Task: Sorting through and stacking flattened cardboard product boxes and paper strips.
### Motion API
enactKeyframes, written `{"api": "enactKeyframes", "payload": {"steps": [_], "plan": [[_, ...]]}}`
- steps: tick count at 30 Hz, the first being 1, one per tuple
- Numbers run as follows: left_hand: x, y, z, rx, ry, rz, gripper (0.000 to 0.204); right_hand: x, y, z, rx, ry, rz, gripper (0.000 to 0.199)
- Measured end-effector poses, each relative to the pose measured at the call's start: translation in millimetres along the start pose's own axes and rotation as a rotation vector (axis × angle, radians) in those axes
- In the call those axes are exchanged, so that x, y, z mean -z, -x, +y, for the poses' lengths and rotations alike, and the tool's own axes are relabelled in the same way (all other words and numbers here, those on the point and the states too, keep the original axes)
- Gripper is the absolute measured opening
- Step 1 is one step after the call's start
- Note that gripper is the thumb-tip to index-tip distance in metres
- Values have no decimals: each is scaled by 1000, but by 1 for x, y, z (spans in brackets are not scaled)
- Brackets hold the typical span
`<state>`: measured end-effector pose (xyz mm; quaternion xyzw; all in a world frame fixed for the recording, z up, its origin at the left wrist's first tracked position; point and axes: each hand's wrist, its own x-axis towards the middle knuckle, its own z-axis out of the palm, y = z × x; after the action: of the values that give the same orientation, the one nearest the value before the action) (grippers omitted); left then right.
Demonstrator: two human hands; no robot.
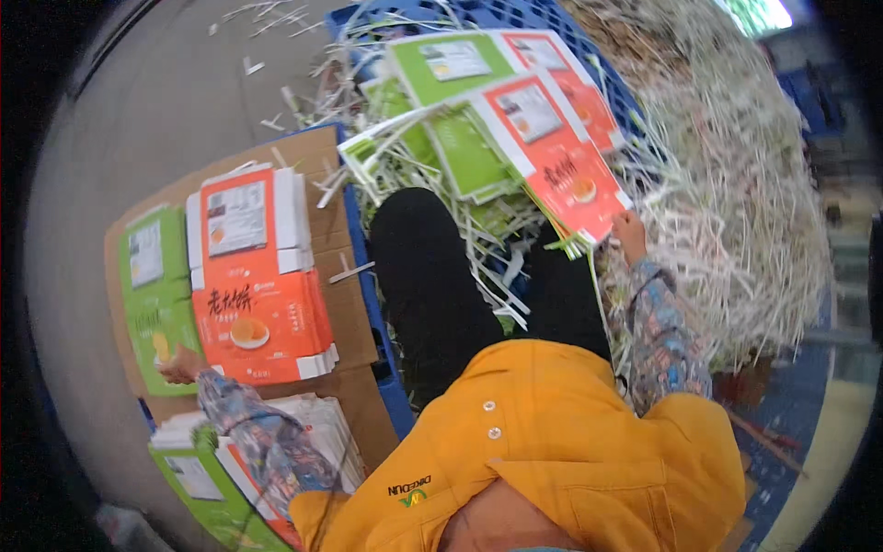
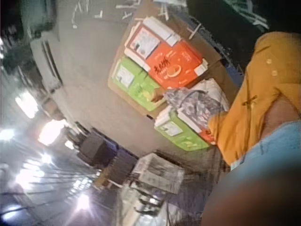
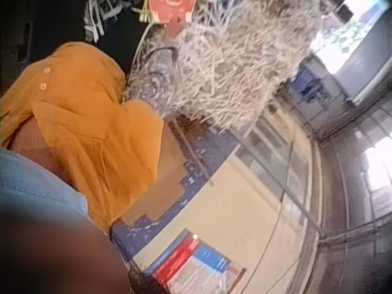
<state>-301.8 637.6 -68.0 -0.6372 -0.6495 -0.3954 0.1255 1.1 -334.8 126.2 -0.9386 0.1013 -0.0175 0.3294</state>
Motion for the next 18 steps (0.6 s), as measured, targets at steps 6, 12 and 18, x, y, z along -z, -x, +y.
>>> {"api": "enactKeyframes", "payload": {"steps": [6,12,18], "plan": [[165,111,178,-336,622,-410,51,-6,20,62,-476,-702,76,19],[333,221,344,-80,1289,-1000,38,-70,-8,76,-627,-721,87,32],[460,378,407,-8,1243,-2079,17,-71,15,72,-20,389,15,22]]}}
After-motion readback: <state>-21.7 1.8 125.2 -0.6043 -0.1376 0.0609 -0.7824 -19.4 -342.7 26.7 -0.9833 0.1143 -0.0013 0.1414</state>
